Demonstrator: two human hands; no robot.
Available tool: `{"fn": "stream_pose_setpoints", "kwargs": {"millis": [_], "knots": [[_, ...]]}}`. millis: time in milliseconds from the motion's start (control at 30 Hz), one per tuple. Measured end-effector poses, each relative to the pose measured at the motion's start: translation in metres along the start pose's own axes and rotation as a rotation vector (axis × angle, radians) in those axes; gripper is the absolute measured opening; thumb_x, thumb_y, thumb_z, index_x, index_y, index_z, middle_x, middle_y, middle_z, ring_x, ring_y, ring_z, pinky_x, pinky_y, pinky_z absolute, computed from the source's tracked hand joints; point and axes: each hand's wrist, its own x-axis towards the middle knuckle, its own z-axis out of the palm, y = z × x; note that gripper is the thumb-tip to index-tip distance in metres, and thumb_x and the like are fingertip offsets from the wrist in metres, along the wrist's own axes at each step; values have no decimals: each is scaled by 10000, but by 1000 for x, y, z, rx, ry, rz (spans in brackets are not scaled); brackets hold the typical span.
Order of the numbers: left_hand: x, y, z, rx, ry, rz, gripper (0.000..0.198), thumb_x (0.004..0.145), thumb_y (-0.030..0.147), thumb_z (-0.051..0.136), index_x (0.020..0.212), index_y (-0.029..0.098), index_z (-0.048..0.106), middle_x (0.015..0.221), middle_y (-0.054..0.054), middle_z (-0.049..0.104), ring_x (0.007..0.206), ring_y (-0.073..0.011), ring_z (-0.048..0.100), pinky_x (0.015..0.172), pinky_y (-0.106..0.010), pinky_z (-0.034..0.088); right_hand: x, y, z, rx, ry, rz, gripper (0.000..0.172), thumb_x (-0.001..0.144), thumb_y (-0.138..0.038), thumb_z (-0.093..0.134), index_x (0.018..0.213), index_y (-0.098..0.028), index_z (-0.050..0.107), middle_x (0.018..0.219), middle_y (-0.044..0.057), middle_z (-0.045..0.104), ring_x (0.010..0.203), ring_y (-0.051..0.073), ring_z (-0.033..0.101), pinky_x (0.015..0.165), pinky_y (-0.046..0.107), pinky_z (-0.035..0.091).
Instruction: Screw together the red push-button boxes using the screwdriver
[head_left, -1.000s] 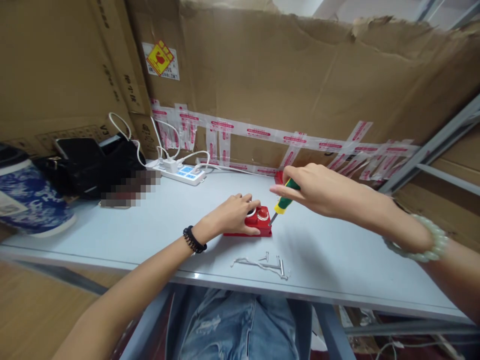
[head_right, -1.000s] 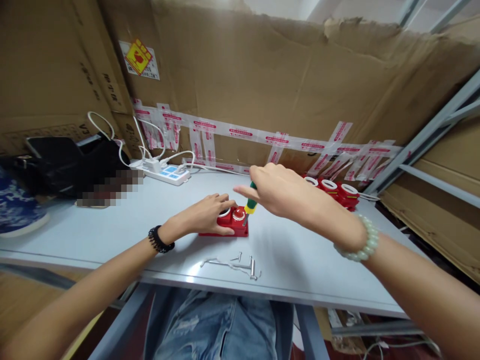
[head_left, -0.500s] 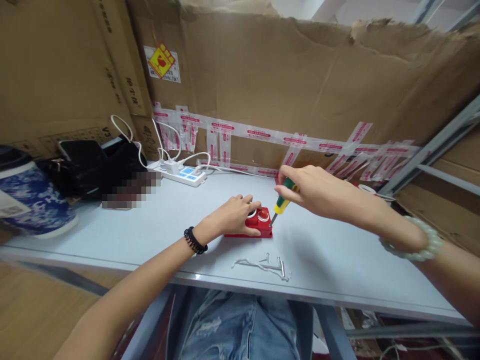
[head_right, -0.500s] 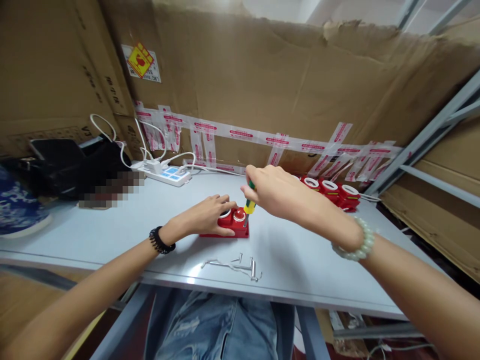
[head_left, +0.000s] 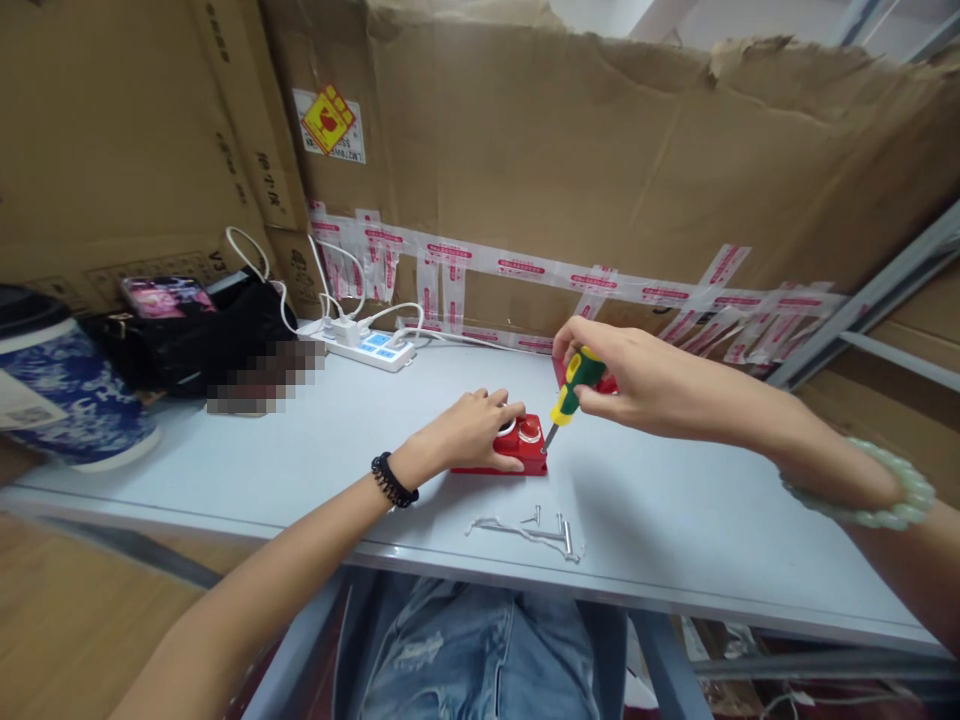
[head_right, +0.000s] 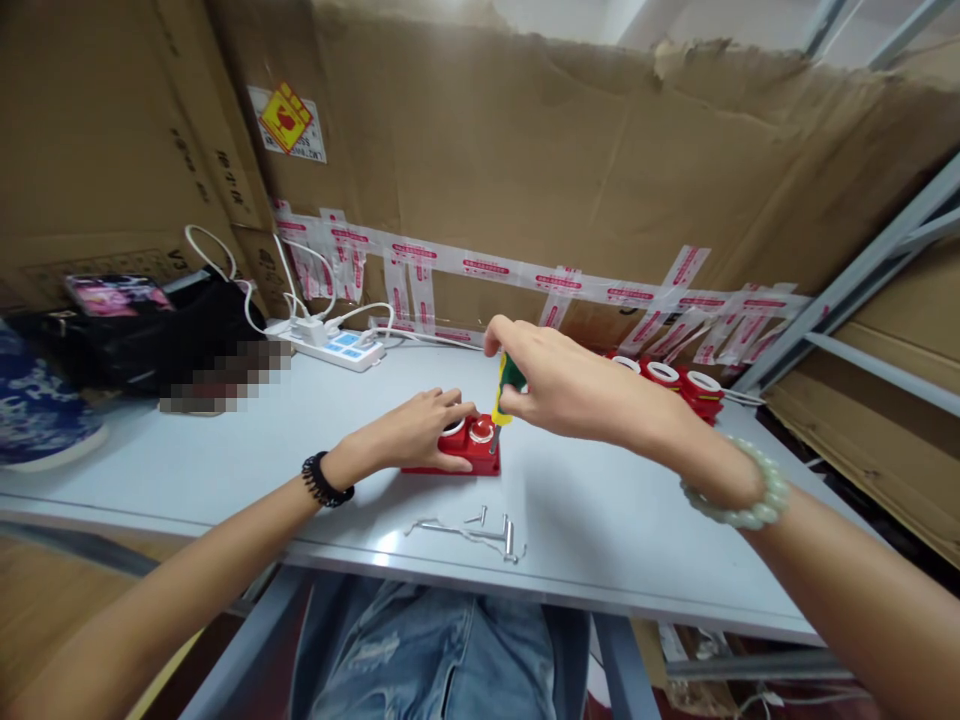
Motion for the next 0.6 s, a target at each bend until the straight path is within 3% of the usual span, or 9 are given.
{"fn": "stream_pose_setpoints", "kwargs": {"millis": [133, 267, 333, 467, 600], "knots": [[0, -1, 1, -6, 9, 3, 603, 735, 596, 601, 1164, 182, 510, 1000, -101, 543, 817, -258, 556, 764, -380, 427, 0, 1, 5, -95, 37, 118, 208, 855, -397, 421, 902, -199, 467, 795, 59, 593, 702, 193, 520, 580, 285, 344], [0, -1, 1, -9, 5, 4, 593, 735, 596, 601, 1156, 189, 510, 994, -94, 542, 824, -257, 560, 764, -374, 430, 2, 3, 5, 16, 24, 20, 131, 825, -284, 448, 924, -206, 482, 885, 50, 606, 759, 173, 534, 638, 277, 370], [0, 0, 0, -7, -1, 3, 600, 734, 595, 604, 1166, 189, 509, 1002, -97, 545, 822, -256, 560, 767, -375, 432, 2, 3, 4, 42, 10, 7, 159, 809, -316, 481, 926, -208, 490, 879, 43, 609, 745, 168, 534, 635, 273, 373], [0, 1, -2, 1, 2, -8, 610, 730, 595, 611, 1164, 178, 515, 1009, -105, 551, 824, -257, 558, 776, -378, 432, 2, 1, 4, -88, 68, 165, 306, 863, -483, 394, 866, -193, 494, 710, 44, 578, 632, 180, 509, 560, 285, 329], [0, 1, -2, 5, -4, -5, 609, 731, 607, 603, 1156, 178, 519, 994, -97, 552, 813, -248, 558, 774, -370, 437, 0, 1, 2, 14, 33, 87, 167, 854, -334, 411, 937, -210, 486, 811, 35, 608, 679, 162, 528, 586, 269, 348]]}}
